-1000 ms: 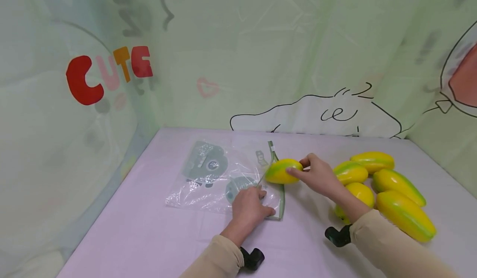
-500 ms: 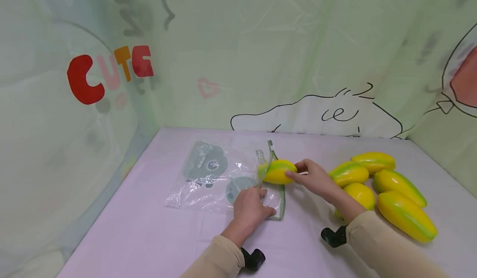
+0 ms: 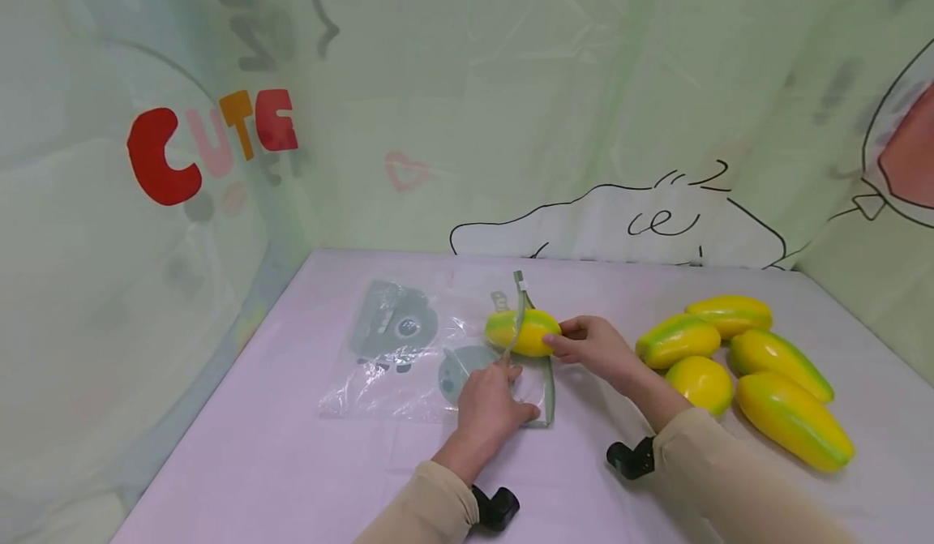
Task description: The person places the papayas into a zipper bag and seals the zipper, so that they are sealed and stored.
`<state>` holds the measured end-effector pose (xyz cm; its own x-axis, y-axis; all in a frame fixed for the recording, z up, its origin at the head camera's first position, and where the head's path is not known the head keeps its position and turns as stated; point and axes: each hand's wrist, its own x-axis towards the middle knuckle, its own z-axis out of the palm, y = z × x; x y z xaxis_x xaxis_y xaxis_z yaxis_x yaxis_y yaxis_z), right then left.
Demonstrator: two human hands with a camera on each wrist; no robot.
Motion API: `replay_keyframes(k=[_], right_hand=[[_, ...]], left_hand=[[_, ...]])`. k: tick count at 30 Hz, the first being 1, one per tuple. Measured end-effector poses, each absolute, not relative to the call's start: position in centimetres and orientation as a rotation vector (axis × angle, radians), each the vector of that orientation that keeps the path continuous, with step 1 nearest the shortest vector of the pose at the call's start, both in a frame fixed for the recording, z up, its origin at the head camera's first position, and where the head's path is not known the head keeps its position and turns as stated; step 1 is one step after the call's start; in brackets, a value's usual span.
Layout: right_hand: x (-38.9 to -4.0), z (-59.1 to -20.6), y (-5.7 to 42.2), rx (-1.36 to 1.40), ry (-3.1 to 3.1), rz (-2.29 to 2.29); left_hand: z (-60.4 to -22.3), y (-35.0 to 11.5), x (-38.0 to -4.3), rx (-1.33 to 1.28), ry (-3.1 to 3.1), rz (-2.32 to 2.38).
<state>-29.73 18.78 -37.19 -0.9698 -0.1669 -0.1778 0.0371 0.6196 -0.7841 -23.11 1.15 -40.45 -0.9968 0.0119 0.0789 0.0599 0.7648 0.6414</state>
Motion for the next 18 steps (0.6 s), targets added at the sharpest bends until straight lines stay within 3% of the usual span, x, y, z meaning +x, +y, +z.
replay_keyframes(k=[18], right_hand=[[-31.1,-37.9,16.1,-0.215,2.67,-1.348]], left_hand=[[-40.7,1.2,-23.2,-0.151,-2.823,-1.001]])
